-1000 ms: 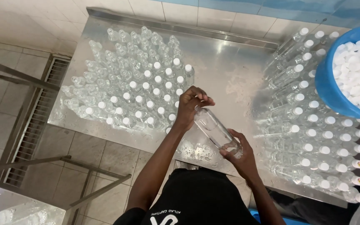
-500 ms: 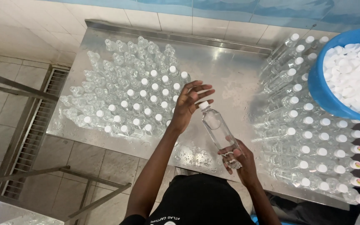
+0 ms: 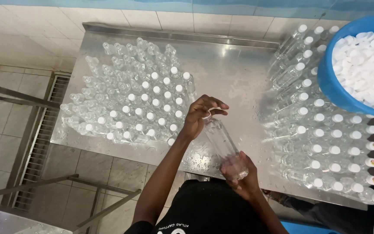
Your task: Manually placing plastic caps onto water bottles arranged on a production table.
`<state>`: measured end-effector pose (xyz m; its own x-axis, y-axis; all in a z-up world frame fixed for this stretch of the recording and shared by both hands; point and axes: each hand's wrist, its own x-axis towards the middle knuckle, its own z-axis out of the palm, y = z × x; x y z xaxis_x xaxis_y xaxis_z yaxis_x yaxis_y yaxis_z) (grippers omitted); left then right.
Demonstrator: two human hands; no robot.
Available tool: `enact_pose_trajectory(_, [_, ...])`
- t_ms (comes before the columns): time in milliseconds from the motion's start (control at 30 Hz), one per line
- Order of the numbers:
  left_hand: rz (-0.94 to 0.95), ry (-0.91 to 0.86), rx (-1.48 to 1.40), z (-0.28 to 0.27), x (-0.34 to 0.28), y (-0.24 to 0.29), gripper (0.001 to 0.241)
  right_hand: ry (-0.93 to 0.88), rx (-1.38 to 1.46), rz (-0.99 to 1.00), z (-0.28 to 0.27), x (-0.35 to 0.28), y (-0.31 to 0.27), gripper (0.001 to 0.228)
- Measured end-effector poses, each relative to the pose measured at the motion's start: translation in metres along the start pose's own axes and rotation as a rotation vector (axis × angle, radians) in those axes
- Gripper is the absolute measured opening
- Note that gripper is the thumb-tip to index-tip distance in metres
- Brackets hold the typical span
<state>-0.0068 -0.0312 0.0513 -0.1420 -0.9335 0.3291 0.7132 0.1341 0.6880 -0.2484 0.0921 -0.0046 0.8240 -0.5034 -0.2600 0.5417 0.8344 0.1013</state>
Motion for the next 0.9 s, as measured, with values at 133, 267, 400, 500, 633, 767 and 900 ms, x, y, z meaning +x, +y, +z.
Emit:
enact_pose_trajectory(133, [-0.126,0.27,0.236,0.012,0.001,0.008,0.011,0.46,-1.215,-0.458,0.05,-0.004,-0.001,0.084])
enact_pose_trajectory(267, [-0.081,0.335,0.183,0.002,-0.002,-0.004,0.027,0.407,-1.124,-0.485,0.038,-0.005,0.002,0.089])
enact_pose_trajectory(400, [-0.025,0.219,0.239,0.002,-0.007,-0.005,0.017,0.259,-0.254,-0.131,0.008,-0.004,-0.005,0.07])
enact_pose_trajectory(500, [0.11,0.206,0.154,-0.002,-0.019,-0.018,0.049,0.116,-0.588,-0.287,0.035,0.001,-0.004,0.072])
enact_pose_trajectory(633, [-0.385,0.324,0.218,0.029,-0.046,-0.03,0.119,0.533,-1.353,-0.496,0.058,0.009,-0.004,0.105])
enact_pose_trajectory(767, [-0.487,0.378,0.162,-0.007,-0.062,-0.081,0.069,0.42,-1.939,-0.544,-0.006,-0.008,-0.051,0.064])
enact_pose_trajectory(900, [-0.648,0.164,0.096,-0.009,-0.071,-0.052,0.078,0.712,-2.069,-0.701,0.056,-0.014,-0.095,0.042])
